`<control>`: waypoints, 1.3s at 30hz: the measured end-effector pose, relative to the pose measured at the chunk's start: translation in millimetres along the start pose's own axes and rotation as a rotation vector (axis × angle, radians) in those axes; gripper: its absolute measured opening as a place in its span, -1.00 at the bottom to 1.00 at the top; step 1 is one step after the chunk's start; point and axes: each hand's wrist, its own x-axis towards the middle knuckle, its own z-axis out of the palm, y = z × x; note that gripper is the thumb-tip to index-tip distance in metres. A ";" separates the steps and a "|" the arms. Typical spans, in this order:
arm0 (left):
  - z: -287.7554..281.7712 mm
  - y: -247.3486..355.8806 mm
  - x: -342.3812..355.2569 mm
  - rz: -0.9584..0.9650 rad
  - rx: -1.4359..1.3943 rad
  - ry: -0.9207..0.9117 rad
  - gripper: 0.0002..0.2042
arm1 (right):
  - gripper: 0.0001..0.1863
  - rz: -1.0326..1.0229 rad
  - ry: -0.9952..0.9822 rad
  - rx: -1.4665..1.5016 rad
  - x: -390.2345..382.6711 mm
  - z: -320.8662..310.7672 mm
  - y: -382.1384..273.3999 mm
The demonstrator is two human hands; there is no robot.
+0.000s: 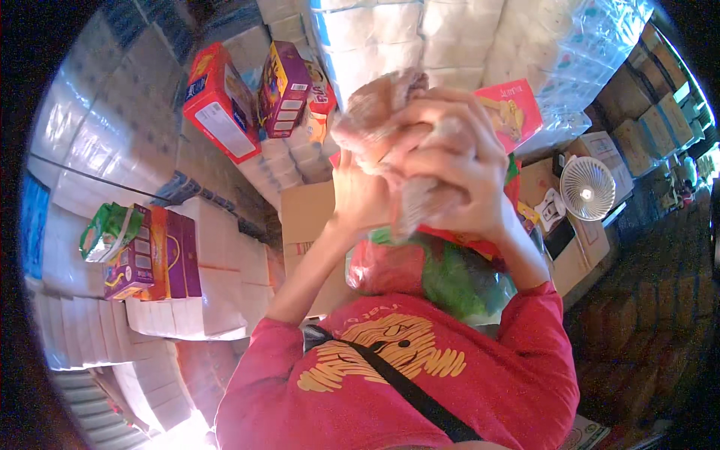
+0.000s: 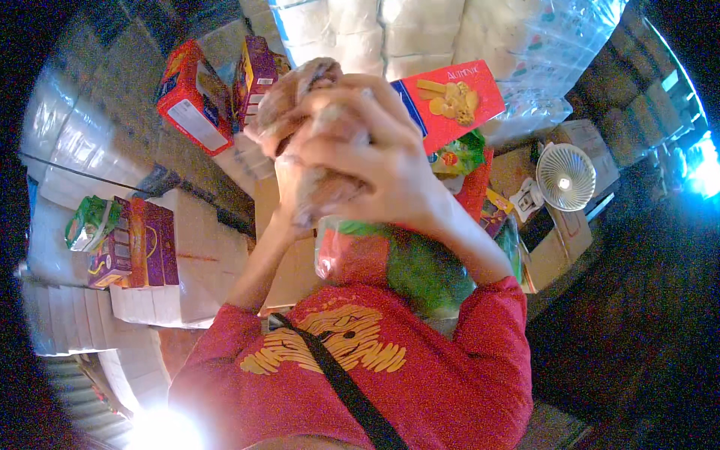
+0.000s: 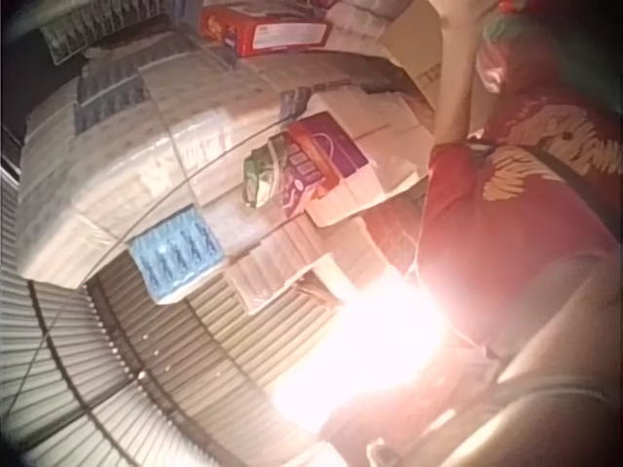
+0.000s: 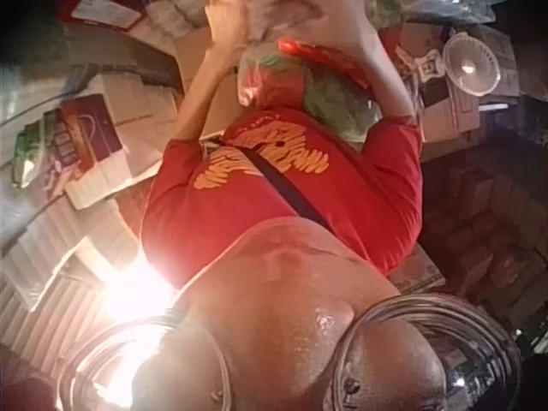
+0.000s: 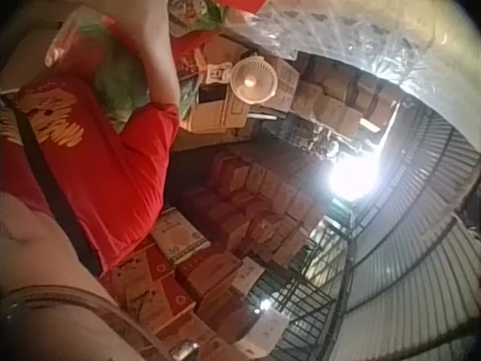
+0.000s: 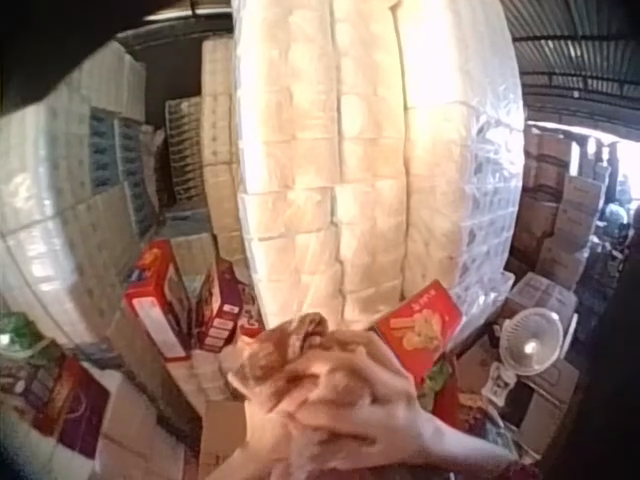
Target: Wiping down various packaged food products with a cleaning cloth in a storage environment.
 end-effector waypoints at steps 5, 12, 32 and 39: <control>-10.6 -0.1 -10.1 0.195 0.559 0.159 -0.15 | -0.62 0.169 0.222 -0.187 -27.8 -18.5 47.7; -14.3 -0.7 -12.1 0.250 0.505 0.215 -0.15 | -0.58 0.449 0.475 0.099 -43.2 -27.4 88.0; -11.0 -6.4 -17.6 0.180 0.545 0.130 -0.16 | -0.55 0.480 0.331 -0.212 -41.9 -16.9 50.8; -8.4 0.0 -16.7 0.039 0.532 0.088 -0.18 | -0.53 0.394 0.238 -0.104 -44.5 3.7 21.1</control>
